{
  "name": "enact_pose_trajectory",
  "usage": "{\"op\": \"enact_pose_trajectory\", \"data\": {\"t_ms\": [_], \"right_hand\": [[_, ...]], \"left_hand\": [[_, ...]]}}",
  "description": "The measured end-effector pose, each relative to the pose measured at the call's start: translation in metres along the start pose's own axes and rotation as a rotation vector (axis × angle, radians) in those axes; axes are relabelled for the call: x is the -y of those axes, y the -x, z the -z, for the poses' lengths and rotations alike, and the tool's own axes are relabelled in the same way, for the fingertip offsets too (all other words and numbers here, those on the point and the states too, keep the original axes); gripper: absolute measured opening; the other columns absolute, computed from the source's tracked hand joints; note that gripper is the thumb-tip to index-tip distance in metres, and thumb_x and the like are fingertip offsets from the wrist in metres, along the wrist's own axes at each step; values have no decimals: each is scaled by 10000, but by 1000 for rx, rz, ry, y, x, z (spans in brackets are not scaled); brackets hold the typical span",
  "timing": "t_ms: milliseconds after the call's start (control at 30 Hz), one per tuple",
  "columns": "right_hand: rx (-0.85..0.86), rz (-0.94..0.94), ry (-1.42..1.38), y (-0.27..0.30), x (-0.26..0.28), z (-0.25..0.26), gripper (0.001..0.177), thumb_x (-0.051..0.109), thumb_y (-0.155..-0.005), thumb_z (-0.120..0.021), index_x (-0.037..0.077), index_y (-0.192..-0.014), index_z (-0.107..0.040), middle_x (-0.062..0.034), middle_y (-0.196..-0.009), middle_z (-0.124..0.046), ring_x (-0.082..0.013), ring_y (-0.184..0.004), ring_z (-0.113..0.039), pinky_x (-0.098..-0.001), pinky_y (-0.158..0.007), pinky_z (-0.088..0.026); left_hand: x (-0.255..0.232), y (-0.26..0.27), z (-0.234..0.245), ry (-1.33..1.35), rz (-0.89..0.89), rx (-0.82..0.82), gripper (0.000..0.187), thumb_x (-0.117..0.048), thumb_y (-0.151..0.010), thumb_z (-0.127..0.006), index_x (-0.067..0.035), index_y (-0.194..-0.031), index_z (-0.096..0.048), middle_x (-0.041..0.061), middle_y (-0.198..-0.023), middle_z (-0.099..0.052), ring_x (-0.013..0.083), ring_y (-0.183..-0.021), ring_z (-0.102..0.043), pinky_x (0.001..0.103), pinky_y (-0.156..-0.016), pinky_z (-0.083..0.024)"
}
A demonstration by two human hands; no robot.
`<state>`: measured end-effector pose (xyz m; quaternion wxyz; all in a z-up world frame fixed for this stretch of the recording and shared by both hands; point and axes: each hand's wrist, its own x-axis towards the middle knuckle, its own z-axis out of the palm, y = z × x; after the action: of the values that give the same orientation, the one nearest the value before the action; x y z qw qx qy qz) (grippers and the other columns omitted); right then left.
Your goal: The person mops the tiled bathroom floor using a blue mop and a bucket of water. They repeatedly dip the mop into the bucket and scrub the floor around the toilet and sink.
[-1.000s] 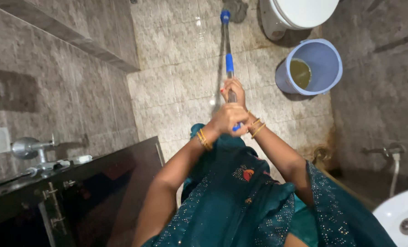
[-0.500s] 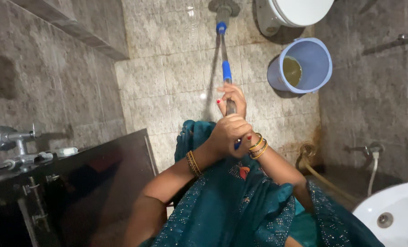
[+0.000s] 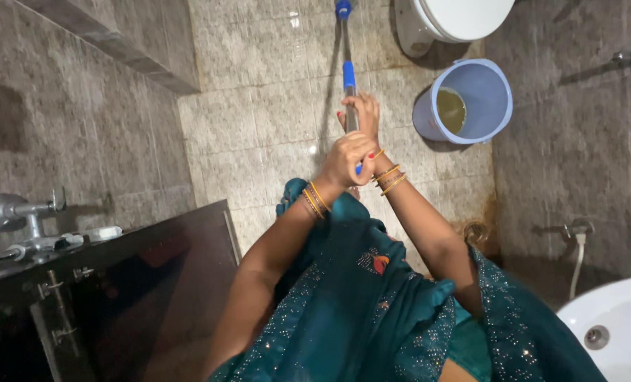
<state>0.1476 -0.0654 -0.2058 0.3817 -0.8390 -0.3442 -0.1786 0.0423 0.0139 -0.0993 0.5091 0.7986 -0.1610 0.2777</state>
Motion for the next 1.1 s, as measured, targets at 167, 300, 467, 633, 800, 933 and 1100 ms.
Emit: {"op": "enact_pose_trajectory", "data": {"t_ms": [167,300,467,633,800,933,1100], "right_hand": [[-51,-202,-346,21,15,-3,329,22,-914,-728,94,-1198,-579,-177,-1268,-595,-374,-1285,-556,-438,-1100,-445],[-136,-302,-393,40,57,-6,257,16,-821,-744,76,-1048,-639,-241,-1335,-591,-361,-1233,-573,-428,-1063,-443],[78,-324,-541,47,88,11,160,-13,-917,-702,64,-896,-563,-126,-898,-631,-297,-1103,-642,-436,-1226,-392],[129,-172,-508,38,37,-17,196,-35,-961,-716,53,-886,-558,-128,-855,-621,-349,-1098,-581,-437,-1226,-354],[243,-94,-502,0,-29,-34,285,-6,-868,-711,48,-1135,-627,-187,-1163,-608,-364,-1147,-594,-405,-1054,-456],[254,-134,-423,-17,-1,-27,384,44,-880,-774,79,-1223,-606,-164,-1217,-616,-370,-1206,-578,-409,-1055,-450],[254,-190,-541,-5,79,16,409,26,-843,-783,90,-1206,-606,-146,-1313,-609,-387,-1484,-386,-429,-1183,-367]], "left_hand": [[-62,-13,24,63,-15,52,72,-67,-772,-598,-2,-793,-577,166,-755,-569,362,-729,-587,443,-733,-506],[-111,-3,47,40,13,7,90,-91,-830,-597,-3,-820,-580,158,-775,-564,356,-732,-598,445,-764,-528],[-97,13,59,103,-292,-120,178,-177,-848,-653,-5,-815,-622,149,-762,-592,339,-712,-619,435,-682,-524],[-57,18,34,28,-230,-116,182,-173,-777,-670,-56,-719,-543,125,-698,-517,329,-662,-566,455,-635,-481],[-4,1,13,-66,-90,-51,107,-105,-797,-603,-32,-741,-549,140,-725,-521,350,-693,-555,450,-684,-474],[-12,0,24,-75,-33,-115,84,-77,-782,-566,-16,-729,-542,159,-705,-512,365,-674,-540,440,-670,-468],[-81,-4,62,-11,4,-146,102,-57,-812,-535,-32,-714,-526,142,-680,-525,327,-637,-550,424,-659,-453]]}}
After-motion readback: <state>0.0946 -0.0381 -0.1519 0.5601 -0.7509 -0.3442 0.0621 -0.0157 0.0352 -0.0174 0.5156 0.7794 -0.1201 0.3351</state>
